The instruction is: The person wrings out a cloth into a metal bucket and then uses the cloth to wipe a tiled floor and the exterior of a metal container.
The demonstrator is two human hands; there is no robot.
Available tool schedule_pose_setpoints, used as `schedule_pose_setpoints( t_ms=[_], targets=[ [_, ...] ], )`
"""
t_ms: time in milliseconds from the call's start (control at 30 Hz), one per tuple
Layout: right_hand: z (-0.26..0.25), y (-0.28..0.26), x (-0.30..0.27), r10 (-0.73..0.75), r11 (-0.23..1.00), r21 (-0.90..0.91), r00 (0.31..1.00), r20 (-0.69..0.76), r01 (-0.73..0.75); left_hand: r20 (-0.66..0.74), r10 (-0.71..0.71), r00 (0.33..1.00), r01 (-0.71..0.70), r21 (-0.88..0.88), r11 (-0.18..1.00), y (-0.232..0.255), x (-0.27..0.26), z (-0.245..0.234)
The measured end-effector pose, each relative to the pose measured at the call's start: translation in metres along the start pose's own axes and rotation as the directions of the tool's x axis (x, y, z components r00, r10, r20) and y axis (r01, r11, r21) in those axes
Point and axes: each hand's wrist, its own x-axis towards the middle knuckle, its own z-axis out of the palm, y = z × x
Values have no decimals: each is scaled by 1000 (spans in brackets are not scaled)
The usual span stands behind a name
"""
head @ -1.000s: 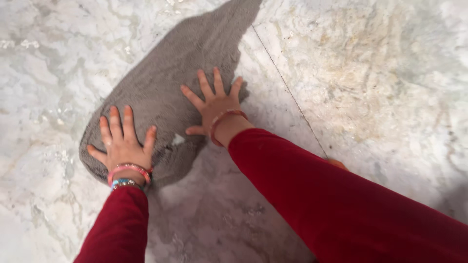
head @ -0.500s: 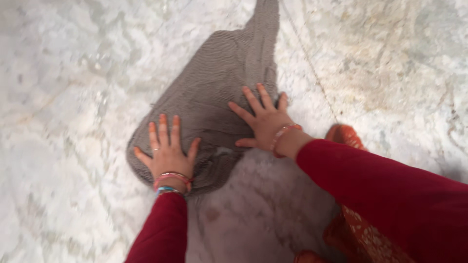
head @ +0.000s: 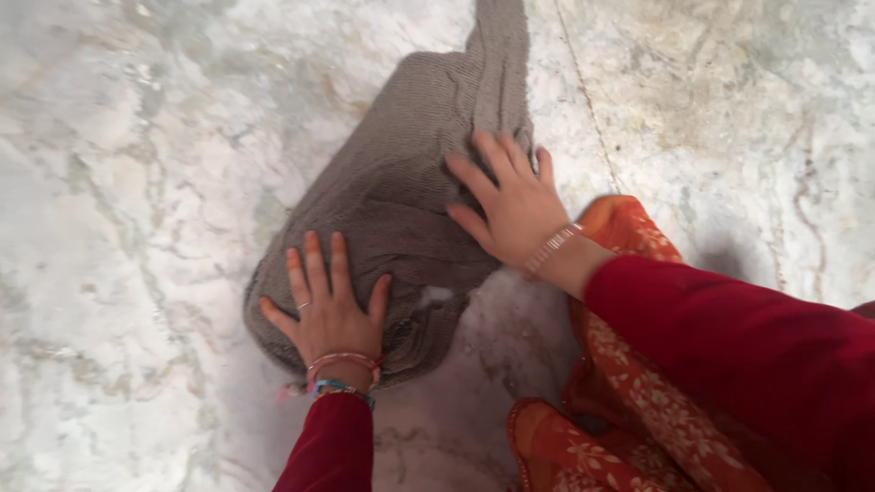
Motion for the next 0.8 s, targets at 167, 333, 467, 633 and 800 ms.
schedule_pose_setpoints(
  t_ms=[167, 333, 467, 633, 800],
  targets=[
    [23, -38, 42, 11, 1000, 22, 998, -56, -9, -106, -62, 992, 56, -54, 997, 4, -10, 1],
    [33, -53, 70, -346, 935, -73, 938, 28, 347, -116, -148, 982, 146, -28, 989, 11, -8, 8],
    [25, -38, 103, -496, 863, -92, 868, 23, 496, -109, -232, 967, 233, -4, 972, 23, 2, 16],
    [7, -6, 163, -539, 841, -70, 842, -16, 537, -144, -261, 955, 265, 7, 964, 58, 37, 24],
    [-15, 51, 214, -399, 916, -67, 917, -23, 397, -146, -208, 967, 208, -17, 978, 118, 82, 23]
  ],
)
